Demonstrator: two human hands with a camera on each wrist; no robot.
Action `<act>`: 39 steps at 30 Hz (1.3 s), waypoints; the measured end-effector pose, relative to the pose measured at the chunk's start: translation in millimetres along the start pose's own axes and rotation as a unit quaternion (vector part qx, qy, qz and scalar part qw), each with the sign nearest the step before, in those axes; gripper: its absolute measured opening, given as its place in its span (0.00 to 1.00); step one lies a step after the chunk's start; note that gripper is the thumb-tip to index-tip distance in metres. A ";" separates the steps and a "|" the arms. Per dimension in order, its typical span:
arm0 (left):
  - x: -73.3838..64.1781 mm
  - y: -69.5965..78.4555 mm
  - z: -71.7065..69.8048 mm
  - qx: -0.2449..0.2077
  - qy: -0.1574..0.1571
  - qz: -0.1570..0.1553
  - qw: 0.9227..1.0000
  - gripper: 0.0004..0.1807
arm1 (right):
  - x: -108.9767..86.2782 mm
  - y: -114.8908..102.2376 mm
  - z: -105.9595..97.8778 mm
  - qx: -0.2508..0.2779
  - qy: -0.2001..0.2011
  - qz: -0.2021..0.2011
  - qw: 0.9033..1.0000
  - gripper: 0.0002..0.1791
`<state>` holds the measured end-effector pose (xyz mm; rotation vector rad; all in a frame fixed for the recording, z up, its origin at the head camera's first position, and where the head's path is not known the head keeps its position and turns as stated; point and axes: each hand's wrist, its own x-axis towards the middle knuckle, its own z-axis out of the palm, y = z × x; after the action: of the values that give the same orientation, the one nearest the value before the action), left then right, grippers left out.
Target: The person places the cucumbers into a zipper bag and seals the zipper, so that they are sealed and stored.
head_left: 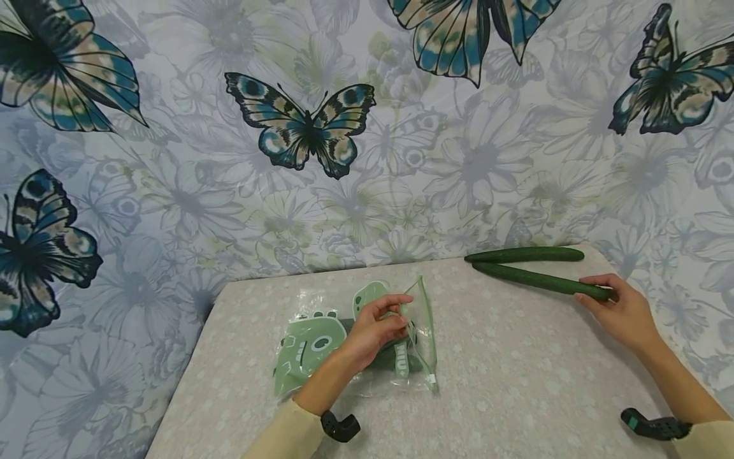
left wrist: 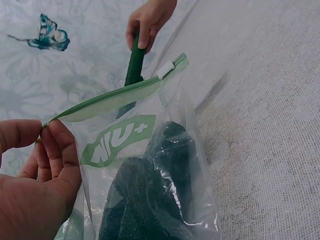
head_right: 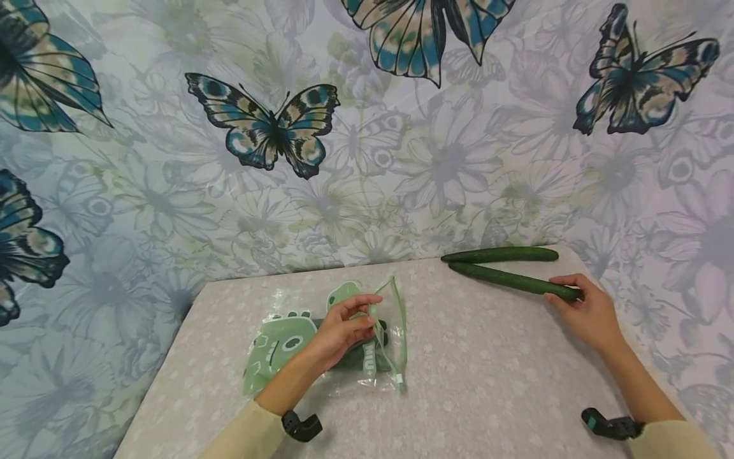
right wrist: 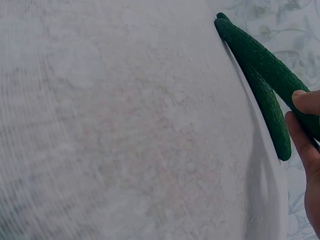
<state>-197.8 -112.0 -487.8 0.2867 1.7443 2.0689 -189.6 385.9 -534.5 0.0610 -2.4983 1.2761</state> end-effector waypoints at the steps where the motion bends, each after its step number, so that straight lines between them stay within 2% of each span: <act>1: -0.2 0.0 -0.1 0.000 0.001 0.000 1.000 0.29 | -0.6 -0.8 0.3 -0.001 0.003 0.001 1.000 0.20; 4: -0.7 0.2 -0.1 0.001 0.002 0.000 1.000 0.29 | -1.7 -3.1 0.7 0.006 0.007 0.015 1.000 0.20; 7: -0.7 0.2 0.3 0.000 0.003 -0.002 1.000 0.29 | -1.8 -6.0 -1.0 0.058 0.008 0.066 0.996 0.21; 9: -0.1 -0.7 -0.1 -0.001 0.003 -0.002 1.000 0.29 | -1.7 -7.4 -3.2 0.104 0.006 0.105 0.989 0.22; 11: 0.3 -1.0 0.1 -0.003 0.003 -0.002 1.000 0.29 | -2.1 -8.6 -5.9 0.157 0.007 0.137 0.978 0.22; 14: 0.4 -1.5 0.2 -0.005 0.002 -0.002 1.000 0.28 | -3.7 -10.8 -9.0 0.214 0.008 0.154 0.965 0.22; 18: 0.2 -1.7 0.1 -0.008 0.001 -0.002 1.000 0.28 | -5.2 -15.3 -10.6 0.266 0.008 0.158 0.951 0.22; 23: 0.1 -0.8 0.1 -0.008 0.002 -0.001 1.000 0.29 | -6.6 -21.1 -11.4 0.251 -0.009 0.162 0.954 0.21; 29: -1.2 -0.1 0.1 -0.006 0.002 -0.003 1.000 0.29 | -12.3 -28.8 -10.8 0.263 -0.033 0.137 0.954 0.21; 32: -2.3 0.7 0.6 -0.005 0.000 -0.004 1.000 0.29 | -15.0 -33.4 -8.8 0.289 -0.052 0.121 0.948 0.21; 36: -2.8 0.6 0.7 -0.004 -0.002 -0.004 1.000 0.29 | -18.6 -40.4 -3.1 0.346 -0.068 0.089 0.932 0.21; 39: -3.2 0.4 0.6 -0.001 -0.002 -0.004 1.000 0.29 | -21.0 -47.8 0.8 0.356 -0.066 0.077 0.929 0.20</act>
<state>-194.8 -112.9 -486.9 0.2834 1.7375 2.0632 -161.0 354.4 -504.2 0.1266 -2.0300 2.2477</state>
